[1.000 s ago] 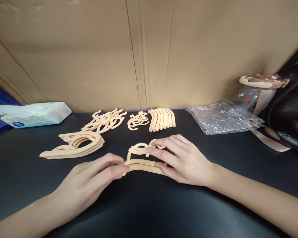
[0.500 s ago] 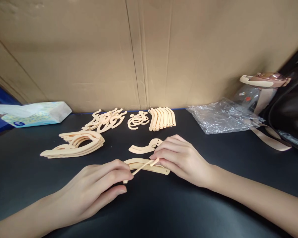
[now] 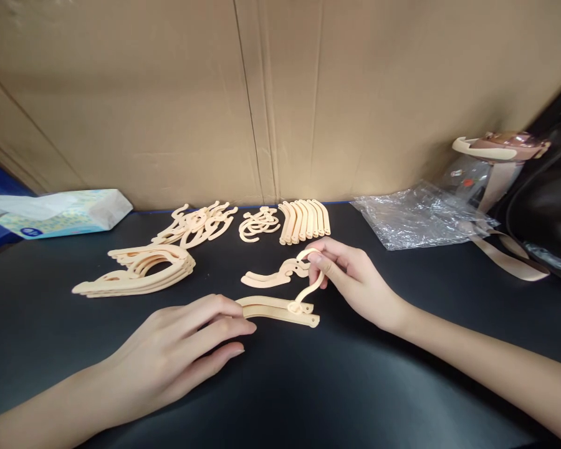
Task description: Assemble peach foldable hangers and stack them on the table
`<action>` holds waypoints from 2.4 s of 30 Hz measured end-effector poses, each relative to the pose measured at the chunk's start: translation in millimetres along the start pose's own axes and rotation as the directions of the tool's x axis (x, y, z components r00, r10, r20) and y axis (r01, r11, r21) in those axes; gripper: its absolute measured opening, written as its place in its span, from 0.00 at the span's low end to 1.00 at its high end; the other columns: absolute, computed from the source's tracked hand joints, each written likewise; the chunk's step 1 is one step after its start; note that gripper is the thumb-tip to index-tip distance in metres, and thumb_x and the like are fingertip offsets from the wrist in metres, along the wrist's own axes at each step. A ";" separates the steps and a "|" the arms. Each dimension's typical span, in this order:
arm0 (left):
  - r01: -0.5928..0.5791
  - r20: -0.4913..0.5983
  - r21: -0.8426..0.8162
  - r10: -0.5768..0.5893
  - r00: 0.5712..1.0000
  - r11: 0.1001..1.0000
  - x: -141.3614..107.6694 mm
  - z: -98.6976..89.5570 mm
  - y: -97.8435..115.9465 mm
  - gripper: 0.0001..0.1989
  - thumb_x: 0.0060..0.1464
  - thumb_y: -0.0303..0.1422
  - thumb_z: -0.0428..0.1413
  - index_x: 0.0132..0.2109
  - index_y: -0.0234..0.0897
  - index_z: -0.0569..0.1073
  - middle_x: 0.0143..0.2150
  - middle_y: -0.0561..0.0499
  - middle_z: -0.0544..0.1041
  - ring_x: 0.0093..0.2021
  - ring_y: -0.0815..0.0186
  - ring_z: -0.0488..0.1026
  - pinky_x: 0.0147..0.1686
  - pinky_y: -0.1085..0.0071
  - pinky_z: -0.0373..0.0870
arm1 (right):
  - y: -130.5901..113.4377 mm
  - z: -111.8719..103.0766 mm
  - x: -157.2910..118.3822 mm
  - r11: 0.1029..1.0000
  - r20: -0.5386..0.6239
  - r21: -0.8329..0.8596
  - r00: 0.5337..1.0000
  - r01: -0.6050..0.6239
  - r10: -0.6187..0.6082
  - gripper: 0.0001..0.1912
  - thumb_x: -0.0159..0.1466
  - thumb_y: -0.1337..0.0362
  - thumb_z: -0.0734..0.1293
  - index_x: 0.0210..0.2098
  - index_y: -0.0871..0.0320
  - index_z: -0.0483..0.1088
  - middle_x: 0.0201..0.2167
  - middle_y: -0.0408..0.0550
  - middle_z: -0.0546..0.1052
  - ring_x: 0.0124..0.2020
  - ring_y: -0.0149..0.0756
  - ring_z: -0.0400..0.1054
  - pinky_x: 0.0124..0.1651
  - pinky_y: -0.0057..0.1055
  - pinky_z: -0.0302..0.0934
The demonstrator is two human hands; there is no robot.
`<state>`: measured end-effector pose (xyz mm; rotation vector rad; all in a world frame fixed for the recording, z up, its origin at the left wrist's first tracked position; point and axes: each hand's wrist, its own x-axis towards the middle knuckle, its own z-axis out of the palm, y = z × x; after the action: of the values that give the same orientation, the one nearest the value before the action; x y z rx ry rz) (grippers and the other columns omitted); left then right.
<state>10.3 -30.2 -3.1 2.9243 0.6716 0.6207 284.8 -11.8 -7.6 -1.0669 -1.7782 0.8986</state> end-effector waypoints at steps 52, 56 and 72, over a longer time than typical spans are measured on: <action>0.373 0.125 -0.892 -0.654 0.746 0.254 23.1 -17.2 2.2 0.09 0.59 0.37 0.57 0.41 0.37 0.69 0.37 0.51 0.77 0.37 0.69 0.75 0.28 0.79 0.68 | 0.9 -3.0 18.1 0.929 0.122 0.229 0.955 -0.291 0.269 0.16 0.50 0.55 0.77 0.34 0.59 0.78 0.29 0.46 0.79 0.23 0.27 0.65 0.26 0.27 0.60; 0.351 0.163 -0.931 -0.749 0.643 0.098 28.5 -21.6 -4.7 0.12 0.58 0.39 0.59 0.45 0.37 0.73 0.43 0.49 0.77 0.41 0.70 0.75 0.37 0.78 0.72 | -4.2 -1.9 20.9 0.916 0.124 0.255 0.950 -0.308 0.285 0.16 0.50 0.57 0.77 0.36 0.59 0.79 0.27 0.45 0.77 0.23 0.25 0.63 0.26 0.26 0.58; 0.461 -0.223 -0.339 -0.546 0.807 0.820 38.3 2.6 -8.6 0.14 0.62 0.41 0.48 0.44 0.37 0.72 0.37 0.50 0.76 0.29 0.69 0.69 0.27 0.74 0.58 | -21.0 25.4 28.2 0.886 -0.046 0.407 0.963 -0.223 0.264 0.12 0.53 0.57 0.74 0.30 0.61 0.76 0.27 0.43 0.73 0.24 0.23 0.61 0.28 0.24 0.59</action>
<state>39.4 -5.8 7.2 2.2585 1.2401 1.0130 247.6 2.3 9.7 -1.0549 -1.3157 1.2763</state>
